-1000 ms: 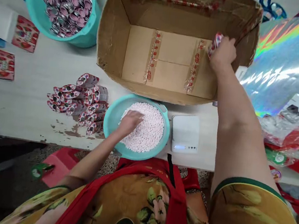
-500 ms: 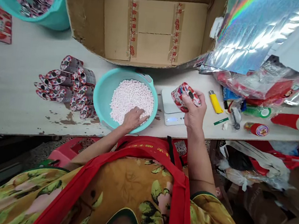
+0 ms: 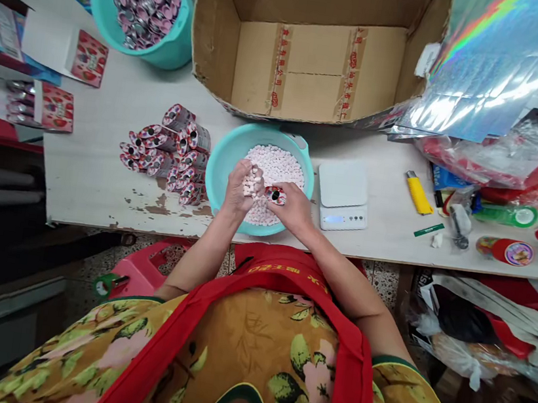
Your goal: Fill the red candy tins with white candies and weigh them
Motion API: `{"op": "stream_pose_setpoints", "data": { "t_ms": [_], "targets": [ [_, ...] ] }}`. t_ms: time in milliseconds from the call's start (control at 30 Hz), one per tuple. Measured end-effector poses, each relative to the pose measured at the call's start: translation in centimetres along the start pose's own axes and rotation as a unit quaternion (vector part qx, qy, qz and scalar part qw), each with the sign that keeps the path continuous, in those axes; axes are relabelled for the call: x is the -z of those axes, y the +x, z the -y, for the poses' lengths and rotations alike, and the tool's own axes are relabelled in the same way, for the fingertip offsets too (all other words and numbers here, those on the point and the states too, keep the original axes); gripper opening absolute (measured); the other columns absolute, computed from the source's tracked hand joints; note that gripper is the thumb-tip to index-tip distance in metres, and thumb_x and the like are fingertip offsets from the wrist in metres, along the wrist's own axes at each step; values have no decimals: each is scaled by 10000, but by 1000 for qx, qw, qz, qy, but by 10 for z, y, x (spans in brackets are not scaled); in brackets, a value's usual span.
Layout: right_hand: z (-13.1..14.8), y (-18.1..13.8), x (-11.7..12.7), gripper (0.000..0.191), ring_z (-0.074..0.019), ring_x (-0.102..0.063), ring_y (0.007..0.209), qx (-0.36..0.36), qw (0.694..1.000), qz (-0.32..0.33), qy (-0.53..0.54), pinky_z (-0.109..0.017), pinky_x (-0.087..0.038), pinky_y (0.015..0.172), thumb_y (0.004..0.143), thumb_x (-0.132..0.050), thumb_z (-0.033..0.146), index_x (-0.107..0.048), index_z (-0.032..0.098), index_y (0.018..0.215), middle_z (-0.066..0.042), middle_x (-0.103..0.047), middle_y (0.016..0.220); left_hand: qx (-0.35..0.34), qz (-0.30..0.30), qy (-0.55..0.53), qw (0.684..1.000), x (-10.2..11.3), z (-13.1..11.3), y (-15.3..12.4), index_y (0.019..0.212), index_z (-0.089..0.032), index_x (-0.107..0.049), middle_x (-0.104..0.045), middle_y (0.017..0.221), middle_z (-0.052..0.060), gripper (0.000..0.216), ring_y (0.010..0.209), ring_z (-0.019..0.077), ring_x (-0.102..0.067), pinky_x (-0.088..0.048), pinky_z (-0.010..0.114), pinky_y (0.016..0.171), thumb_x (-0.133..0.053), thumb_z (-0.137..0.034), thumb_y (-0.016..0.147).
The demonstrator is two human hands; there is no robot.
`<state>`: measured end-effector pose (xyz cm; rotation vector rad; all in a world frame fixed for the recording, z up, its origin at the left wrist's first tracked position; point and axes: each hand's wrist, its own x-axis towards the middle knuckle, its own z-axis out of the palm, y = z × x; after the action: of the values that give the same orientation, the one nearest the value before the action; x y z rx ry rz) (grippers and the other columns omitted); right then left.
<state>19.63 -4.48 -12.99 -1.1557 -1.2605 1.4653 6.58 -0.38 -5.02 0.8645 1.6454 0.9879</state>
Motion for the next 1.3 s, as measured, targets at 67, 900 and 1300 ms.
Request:
{"op": "stream_pose_setpoints", "data": {
  "t_ms": [67, 900, 1300],
  "targets": [
    [3, 7, -12, 360, -258, -659, 1051, -8, 999, 19, -45, -389, -530, 937, 755, -734, 245, -701, 232, 1114, -53, -713, 1097, -33, -21, -23, 999, -8, -4, -4, 910, -236, -428, -530, 757, -26, 380, 553, 99, -542, -421, 223, 510, -681, -483, 770],
    [12, 31, -9, 345, -269, -657, 982, -94, 979, 80, -160, -331, -498, 814, 766, -695, 312, -695, 175, 1082, -81, -715, 1076, -57, -93, -45, 993, -28, 11, 24, 708, -200, -470, -507, 592, -74, 497, 462, 69, -495, -386, 214, 486, -856, -513, 703],
    [2, 30, -6, 370, -263, -659, 1033, -48, 992, 54, -101, -355, -513, 883, 751, -702, 267, -678, 185, 1112, -77, -701, 1119, -47, -120, -35, 991, -39, 6, 21, 667, -200, -453, -474, 551, -68, 413, 449, 76, -492, -385, 221, 497, -753, -449, 802]
  ]
}}
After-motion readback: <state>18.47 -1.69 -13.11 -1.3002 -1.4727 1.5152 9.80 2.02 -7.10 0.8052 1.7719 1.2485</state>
